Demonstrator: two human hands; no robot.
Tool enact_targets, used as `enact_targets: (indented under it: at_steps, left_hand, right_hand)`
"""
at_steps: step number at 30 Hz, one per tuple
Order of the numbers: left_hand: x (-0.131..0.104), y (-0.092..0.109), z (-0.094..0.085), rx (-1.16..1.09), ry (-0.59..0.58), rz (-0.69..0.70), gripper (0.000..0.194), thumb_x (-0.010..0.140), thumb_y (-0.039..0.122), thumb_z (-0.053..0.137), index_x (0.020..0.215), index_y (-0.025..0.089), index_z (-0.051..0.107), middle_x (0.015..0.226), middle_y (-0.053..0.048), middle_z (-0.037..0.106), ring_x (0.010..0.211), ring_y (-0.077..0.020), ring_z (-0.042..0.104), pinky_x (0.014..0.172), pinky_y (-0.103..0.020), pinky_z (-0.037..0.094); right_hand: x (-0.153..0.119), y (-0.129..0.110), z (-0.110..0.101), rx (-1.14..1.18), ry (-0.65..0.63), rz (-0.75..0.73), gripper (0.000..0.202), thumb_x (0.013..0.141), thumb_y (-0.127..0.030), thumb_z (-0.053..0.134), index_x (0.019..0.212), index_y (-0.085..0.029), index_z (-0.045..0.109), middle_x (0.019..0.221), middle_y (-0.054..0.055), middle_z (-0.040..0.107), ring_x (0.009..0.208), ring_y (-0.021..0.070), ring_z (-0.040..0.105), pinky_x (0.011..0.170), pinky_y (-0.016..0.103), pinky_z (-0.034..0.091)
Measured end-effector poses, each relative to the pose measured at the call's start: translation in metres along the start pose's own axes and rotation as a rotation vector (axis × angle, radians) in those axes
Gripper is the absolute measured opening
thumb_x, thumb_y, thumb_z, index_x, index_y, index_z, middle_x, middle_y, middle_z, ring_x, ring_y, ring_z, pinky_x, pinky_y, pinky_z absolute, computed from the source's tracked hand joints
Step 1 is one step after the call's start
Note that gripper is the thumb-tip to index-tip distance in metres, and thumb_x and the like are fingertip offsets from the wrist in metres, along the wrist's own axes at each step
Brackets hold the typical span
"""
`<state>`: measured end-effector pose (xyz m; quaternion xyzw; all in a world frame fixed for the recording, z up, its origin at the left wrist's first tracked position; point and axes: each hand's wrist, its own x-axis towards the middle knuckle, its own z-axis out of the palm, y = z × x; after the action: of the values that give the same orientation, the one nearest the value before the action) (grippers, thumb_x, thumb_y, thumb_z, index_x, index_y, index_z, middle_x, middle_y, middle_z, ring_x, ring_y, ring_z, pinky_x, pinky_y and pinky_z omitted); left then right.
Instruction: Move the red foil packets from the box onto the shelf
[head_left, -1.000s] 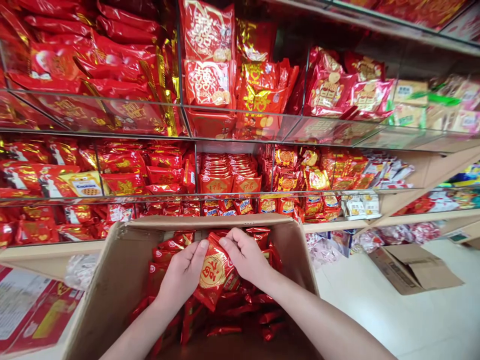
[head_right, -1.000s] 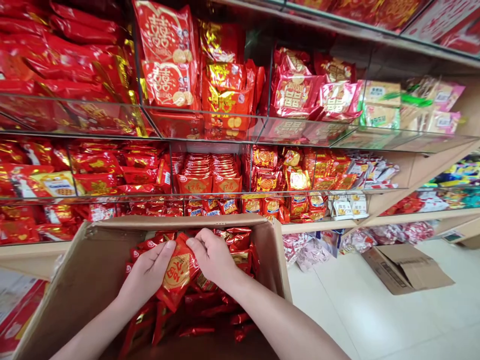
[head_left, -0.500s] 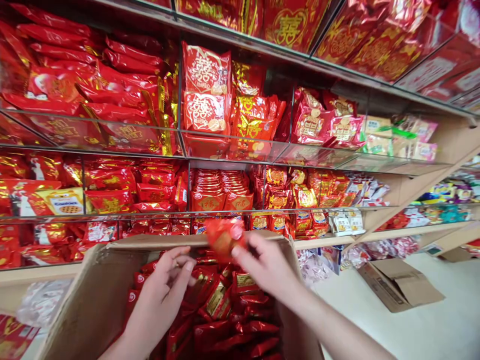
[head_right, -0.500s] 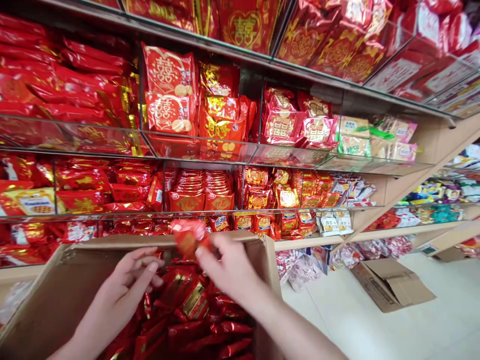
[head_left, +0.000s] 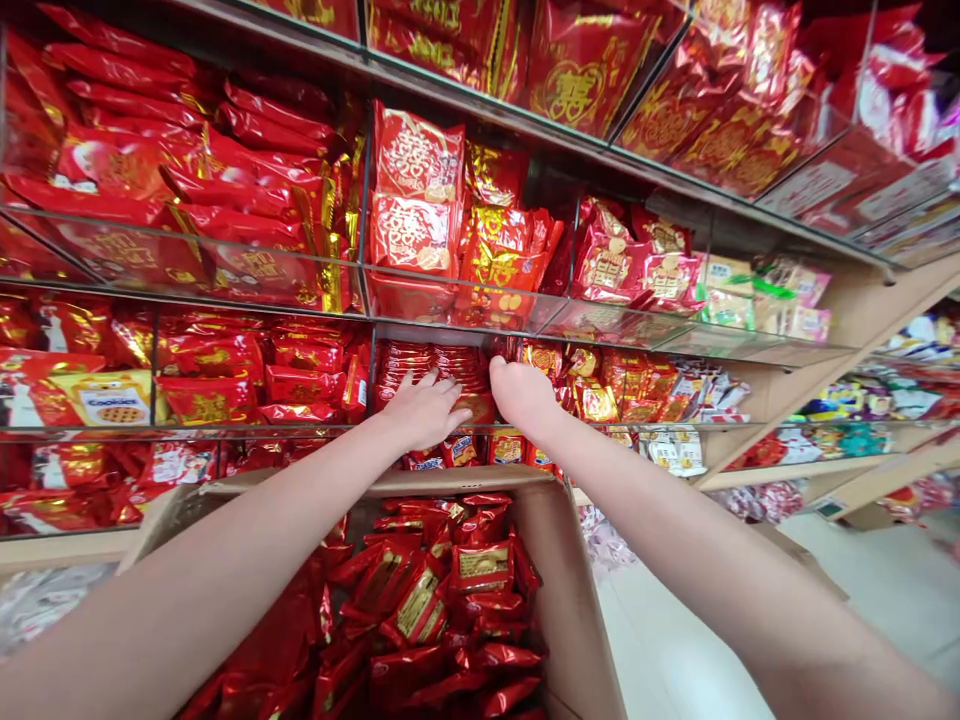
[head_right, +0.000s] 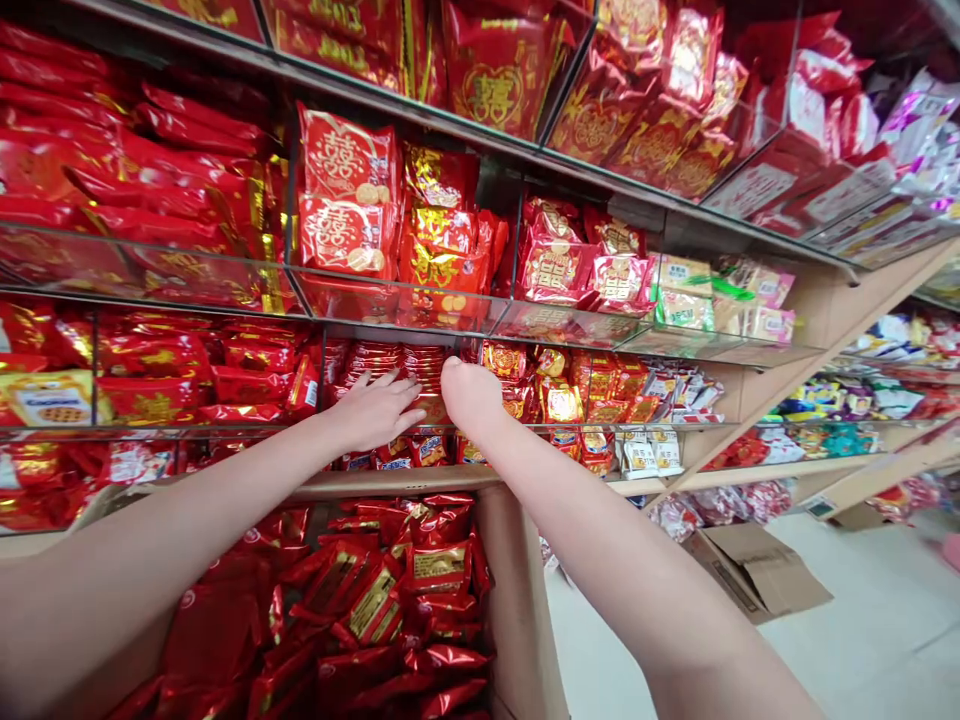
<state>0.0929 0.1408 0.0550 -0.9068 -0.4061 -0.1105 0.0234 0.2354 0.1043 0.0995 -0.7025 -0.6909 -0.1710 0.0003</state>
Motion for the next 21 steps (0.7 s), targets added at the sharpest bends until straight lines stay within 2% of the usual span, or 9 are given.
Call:
enact_targets:
  at_steps: [4,9,11,16,18,21]
  left_hand:
    - [-0.006,-0.007,0.007,0.020,0.021,-0.003,0.052,0.086,0.045,0.030,0.130,0.017,0.036,0.136,-0.010,0.042,0.119,-0.0296,0.038,0.096,-0.049,0.024]
    - [-0.009,-0.009,0.012,0.029,0.063,0.013,0.047,0.087,0.042,0.028,0.128,0.021,0.037,0.134,-0.005,0.044,0.116,-0.0249,0.040,0.096,-0.042,0.025]
    - [-0.009,-0.009,0.014,0.035,0.074,0.016,0.046,0.088,0.042,0.028,0.128,0.021,0.037,0.134,-0.005,0.044,0.119,-0.0261,0.036,0.097,-0.044,0.023]
    - [-0.009,-0.008,0.017,0.050,0.082,0.024,0.051,0.087,0.046,0.028,0.130,0.020,0.036,0.144,-0.005,0.029,0.130,-0.0305,0.013,0.101,-0.052,0.010]
    - [-0.010,-0.008,0.017,0.052,0.072,0.024,0.053,0.086,0.048,0.027,0.131,0.020,0.033,0.143,-0.005,0.031,0.129,-0.0304,0.018,0.101,-0.052,0.010]
    - [-0.009,-0.009,0.017,0.048,0.058,0.021,0.053,0.086,0.047,0.028,0.131,0.020,0.034,0.138,-0.007,0.039,0.121,-0.0292,0.033,0.099,-0.049,0.018]
  right_hand:
    - [0.011,-0.005,0.006,-0.036,-0.068,-0.062,0.026,0.085,-0.011,0.037,0.099,-0.006,0.058,0.093,0.020,0.064,0.089,0.0221,0.062,0.074,0.031,0.045]
    - [0.014,-0.009,0.012,-0.099,-0.078,-0.133,0.029,0.082,-0.007,0.038,0.092,-0.007,0.066,0.096,0.020,0.062,0.090,0.0248,0.058,0.072,0.033,0.044]
    - [0.014,-0.010,0.017,-0.125,-0.047,-0.164,0.030,0.081,-0.006,0.038,0.092,-0.005,0.066,0.099,0.022,0.060,0.096,0.0277,0.052,0.074,0.036,0.041]
    - [0.017,-0.009,0.026,-0.142,0.011,-0.223,0.030,0.082,-0.009,0.039,0.091,-0.007,0.066,0.099,0.020,0.060,0.100,0.0290,0.043,0.082,0.041,0.031]
    - [0.016,-0.009,0.024,-0.136,0.027,-0.218,0.030,0.081,-0.009,0.038,0.089,-0.006,0.067,0.096,0.020,0.061,0.097,0.0294,0.043,0.081,0.041,0.030]
    - [0.010,-0.009,0.020,-0.113,0.066,-0.212,0.031,0.082,-0.008,0.035,0.092,-0.004,0.065,0.097,0.022,0.060,0.095,0.0296,0.044,0.079,0.041,0.030]
